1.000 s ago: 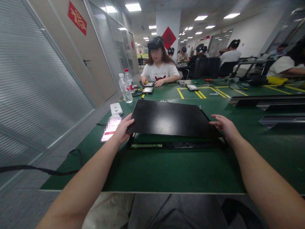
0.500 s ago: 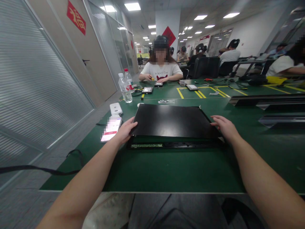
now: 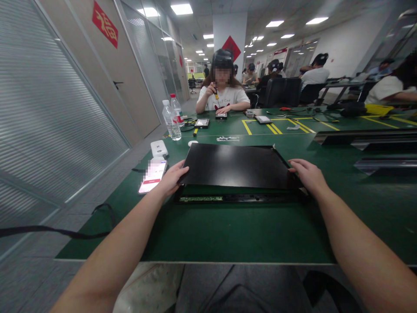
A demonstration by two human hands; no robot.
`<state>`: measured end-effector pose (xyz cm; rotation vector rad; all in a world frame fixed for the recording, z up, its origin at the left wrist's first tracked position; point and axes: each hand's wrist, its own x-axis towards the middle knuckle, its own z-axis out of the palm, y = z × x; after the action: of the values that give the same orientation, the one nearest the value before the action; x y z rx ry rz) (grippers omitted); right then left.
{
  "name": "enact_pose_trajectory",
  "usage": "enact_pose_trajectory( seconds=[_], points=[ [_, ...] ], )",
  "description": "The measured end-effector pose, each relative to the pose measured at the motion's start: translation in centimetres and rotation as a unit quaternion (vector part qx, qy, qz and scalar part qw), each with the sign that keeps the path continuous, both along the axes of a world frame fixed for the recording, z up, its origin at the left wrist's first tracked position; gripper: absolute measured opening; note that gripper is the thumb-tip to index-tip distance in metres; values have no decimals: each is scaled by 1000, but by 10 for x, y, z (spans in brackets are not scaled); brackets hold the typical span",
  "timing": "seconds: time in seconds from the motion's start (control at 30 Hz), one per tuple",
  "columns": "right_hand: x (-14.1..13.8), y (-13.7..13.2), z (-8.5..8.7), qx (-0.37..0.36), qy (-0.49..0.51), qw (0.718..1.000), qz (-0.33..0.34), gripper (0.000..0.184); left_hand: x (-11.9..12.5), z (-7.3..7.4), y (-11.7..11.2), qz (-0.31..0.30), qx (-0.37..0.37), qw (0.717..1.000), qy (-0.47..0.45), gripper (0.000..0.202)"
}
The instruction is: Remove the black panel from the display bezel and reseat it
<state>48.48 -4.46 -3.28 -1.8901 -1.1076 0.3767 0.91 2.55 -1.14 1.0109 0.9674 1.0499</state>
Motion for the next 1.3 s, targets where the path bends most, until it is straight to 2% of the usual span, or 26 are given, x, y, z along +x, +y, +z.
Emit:
enact_pose_trajectory(
  seconds=[0.13,0.4,0.47,0.63,0.73,0.9,1.17,1.3],
  points=[
    [-4,-2,2,-4,-29,1000,-5,38,0,-2,1,-7,4,1000,-5,61],
    [1,4,-4,-5,-84,996,-13,35,0,-6,3,-13,22,1000,3,59],
    [2,4,-4,0,-61,998,-25,33,0,-5,4,-13,20,1000,2,57],
    [3,4,-5,32,78,996,-42,29,0,-4,2,-6,17,1000,-2,51],
    [3,5,-7,49,94,993,-43,27,0,-3,1,-9,15,1000,-1,51],
    [3,5,-8,34,72,995,-54,29,0,-5,1,-10,18,1000,0,50],
    [4,5,-10,13,-72,996,-50,23,-1,-8,3,-22,27,999,-5,56],
    [2,4,-8,1,-92,994,-53,24,0,-8,4,-16,21,1000,-6,52]
  ],
)
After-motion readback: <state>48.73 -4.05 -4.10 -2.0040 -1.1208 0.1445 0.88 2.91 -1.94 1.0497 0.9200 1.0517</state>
